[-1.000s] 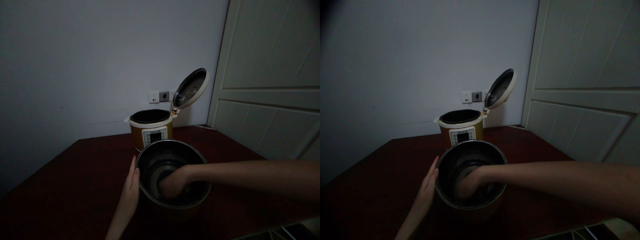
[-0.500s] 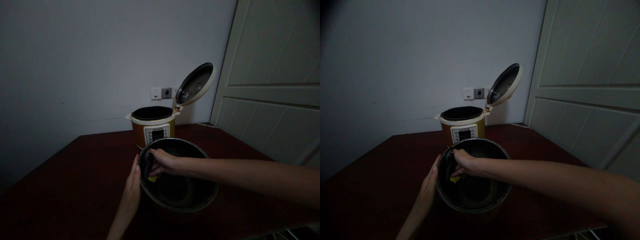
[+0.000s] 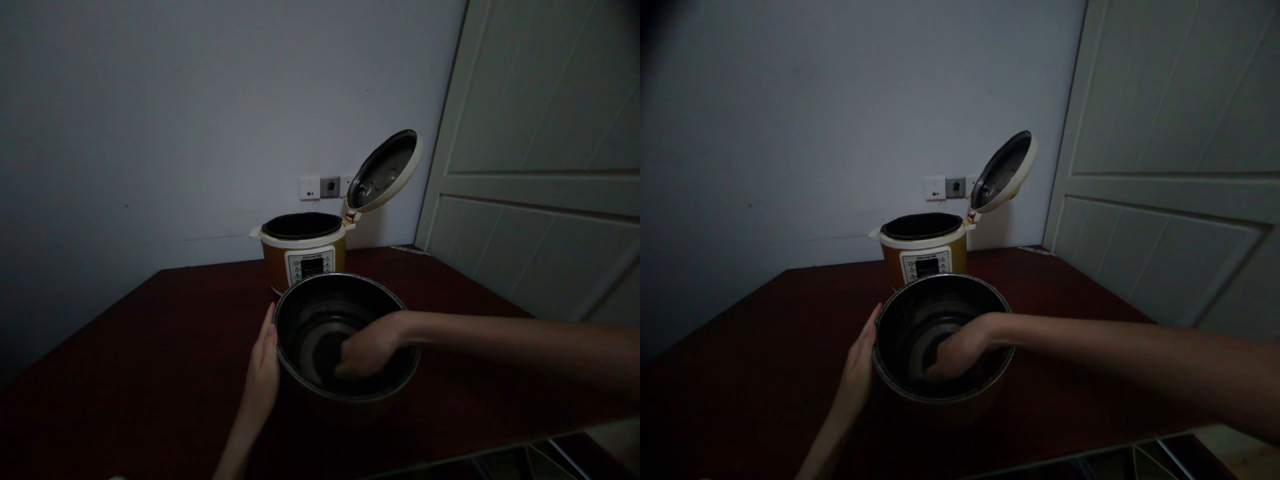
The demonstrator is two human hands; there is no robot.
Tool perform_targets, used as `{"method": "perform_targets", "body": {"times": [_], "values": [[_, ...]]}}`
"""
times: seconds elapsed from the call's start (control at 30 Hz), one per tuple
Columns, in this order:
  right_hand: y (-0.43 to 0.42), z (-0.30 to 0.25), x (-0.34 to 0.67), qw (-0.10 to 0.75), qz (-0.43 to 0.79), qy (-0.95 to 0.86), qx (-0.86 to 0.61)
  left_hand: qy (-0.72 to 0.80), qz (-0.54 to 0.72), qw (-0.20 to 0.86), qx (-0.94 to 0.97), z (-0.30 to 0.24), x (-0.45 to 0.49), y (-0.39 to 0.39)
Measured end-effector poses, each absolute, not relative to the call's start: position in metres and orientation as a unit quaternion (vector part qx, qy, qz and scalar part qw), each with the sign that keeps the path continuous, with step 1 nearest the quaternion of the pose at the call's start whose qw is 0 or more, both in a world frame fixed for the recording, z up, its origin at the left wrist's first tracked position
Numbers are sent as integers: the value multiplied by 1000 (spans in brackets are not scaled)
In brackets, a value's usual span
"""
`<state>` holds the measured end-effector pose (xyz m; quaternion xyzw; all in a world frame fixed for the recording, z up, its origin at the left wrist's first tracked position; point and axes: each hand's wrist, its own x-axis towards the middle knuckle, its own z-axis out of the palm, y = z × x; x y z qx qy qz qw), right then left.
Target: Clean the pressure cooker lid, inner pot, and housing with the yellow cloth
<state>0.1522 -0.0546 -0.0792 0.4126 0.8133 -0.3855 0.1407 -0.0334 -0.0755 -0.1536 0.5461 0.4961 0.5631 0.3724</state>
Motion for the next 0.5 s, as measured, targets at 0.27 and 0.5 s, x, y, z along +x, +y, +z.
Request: {"method": "perform_targets", "body": {"times": [0.27, 0.5], "values": [[-32, -75, 193, 310, -128, 819, 465, 511, 499, 366, 597, -151, -43, -74], [22, -95, 195, 149, 249, 930, 225, 515, 455, 335, 644, -149, -49, -72]]}}
